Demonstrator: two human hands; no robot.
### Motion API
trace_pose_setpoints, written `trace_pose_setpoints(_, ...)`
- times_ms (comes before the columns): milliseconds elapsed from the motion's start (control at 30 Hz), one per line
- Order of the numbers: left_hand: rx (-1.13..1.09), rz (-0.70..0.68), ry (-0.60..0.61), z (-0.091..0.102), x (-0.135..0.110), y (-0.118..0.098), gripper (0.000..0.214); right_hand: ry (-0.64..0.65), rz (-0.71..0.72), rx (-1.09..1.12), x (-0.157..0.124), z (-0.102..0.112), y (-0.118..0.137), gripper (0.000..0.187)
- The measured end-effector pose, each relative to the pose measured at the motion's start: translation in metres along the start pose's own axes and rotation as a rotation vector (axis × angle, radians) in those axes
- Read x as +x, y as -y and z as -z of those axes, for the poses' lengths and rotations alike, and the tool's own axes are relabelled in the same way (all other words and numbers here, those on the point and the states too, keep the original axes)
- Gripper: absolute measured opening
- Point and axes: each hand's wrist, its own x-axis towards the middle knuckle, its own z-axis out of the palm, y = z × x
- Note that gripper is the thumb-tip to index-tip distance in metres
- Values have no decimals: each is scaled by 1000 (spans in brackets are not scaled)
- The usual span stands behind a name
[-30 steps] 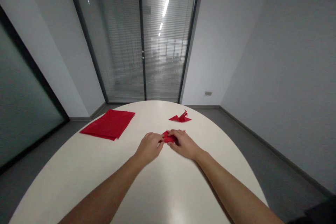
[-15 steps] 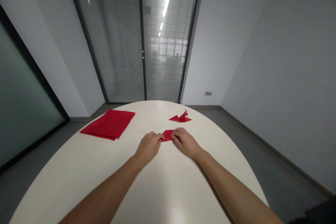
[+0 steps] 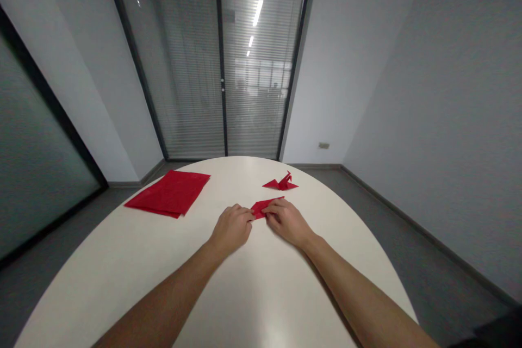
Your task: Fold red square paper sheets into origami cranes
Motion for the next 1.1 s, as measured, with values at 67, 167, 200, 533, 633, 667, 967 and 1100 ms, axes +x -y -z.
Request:
trace_pose_setpoints(67, 7, -8, 0, 1, 0, 0, 32, 38, 56, -7, -1, 0, 4, 25)
trace_pose_setpoints(167, 11, -30, 7, 3, 0, 0, 30, 61, 84, -18, -2, -1, 5, 25)
trace_pose_setpoints(200, 9, -40, 8, 3, 0, 0, 29, 60, 79, -22, -2, -1, 4, 26)
trace_pose_setpoints(533, -126, -210, 16, 6, -2, -1, 19, 28, -56, -72, 0, -2, -5, 26)
trace_pose_setpoints(633, -164, -221, 23, 5, -4, -1, 21, 27, -84, -75, 0, -2, -4, 24)
trace_pose_setpoints(667, -178, -218, 25, 5, -4, -1, 22, 31, -86, -76, 0, -1, -4, 23)
trace_pose_setpoints(967, -217, -246, 22, 1, -5, 4, 30, 36, -112, -38, -1, -3, -6, 20)
trace_pose_setpoints(1100, -247, -254, 41, 1, -5, 7, 33, 40, -103, -15, -1, -3, -6, 20)
